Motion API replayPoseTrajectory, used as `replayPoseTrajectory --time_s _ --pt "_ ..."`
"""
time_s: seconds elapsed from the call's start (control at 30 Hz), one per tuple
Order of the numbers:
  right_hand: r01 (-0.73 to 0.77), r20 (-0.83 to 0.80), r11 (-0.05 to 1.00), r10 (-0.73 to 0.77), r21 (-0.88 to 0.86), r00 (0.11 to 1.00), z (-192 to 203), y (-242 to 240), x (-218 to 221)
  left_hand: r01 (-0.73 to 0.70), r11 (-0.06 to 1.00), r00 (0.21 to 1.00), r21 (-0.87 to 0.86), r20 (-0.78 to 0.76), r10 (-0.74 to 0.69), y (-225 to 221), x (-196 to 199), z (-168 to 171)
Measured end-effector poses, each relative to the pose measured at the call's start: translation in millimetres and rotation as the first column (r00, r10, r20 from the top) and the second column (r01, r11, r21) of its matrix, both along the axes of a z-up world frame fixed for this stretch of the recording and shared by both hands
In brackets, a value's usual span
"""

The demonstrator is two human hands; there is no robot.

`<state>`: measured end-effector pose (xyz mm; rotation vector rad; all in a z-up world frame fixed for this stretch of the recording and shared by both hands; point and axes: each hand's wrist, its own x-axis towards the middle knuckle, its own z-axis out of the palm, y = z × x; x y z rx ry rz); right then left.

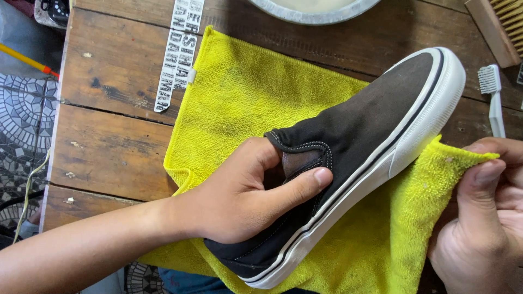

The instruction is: Cleaning a shoe with brushes and a pick, then drying it thoroughly with a hair dryer.

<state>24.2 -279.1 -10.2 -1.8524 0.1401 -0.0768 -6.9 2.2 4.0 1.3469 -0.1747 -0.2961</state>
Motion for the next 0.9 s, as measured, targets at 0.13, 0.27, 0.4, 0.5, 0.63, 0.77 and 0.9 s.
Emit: replayPoseTrajectory --time_s 0.13,0.27,0.4,0.5,0.63,0.77,0.9 --pt "-0.057 -0.029 0.993 0.061 0.106 0.998 -7.2 -9.0 2.1 -0.008 0.991 0.993 -0.133 -0.12 -0.008 1.0 -5.1 -10.8" --pt "-0.083 -0.006 0.991 0.084 0.106 0.996 -19.7 -22.5 1.4 0.017 0.973 0.996 -0.231 -0.08 -0.037 4.9 -9.2 -13.1" --pt "-0.187 -0.002 0.965 0.191 0.185 0.982 -21.5 -31.3 3.3 0.031 0.961 0.992 -0.276 -0.108 -0.063 5.2 -9.5 -11.4" --pt "-0.1 -0.106 0.988 0.113 0.121 0.988 -23.2 -38.0 -5.6 0.095 0.982 0.995 -0.164 -0.018 -0.099 13.1 -8.2 -6.0" --pt "-0.144 -0.034 0.987 0.147 0.073 0.989 -36.3 -46.4 1.3 0.134 0.99 0.964 0.04 0.227 -0.139 21.6 -5.2 6.4" --pt "-0.211 -0.02 0.976 0.213 0.056 0.977 -37.0 -46.9 5.6 0.158 0.983 0.955 0.094 0.239 -0.176 19.6 -7.6 6.2" --pt "-0.113 -0.01 0.983 0.115 0.147 0.993 -30.9 -36.9 -6.8 0.111 0.992 0.932 0.061 0.34 -0.125 12.3 -7.4 5.8"
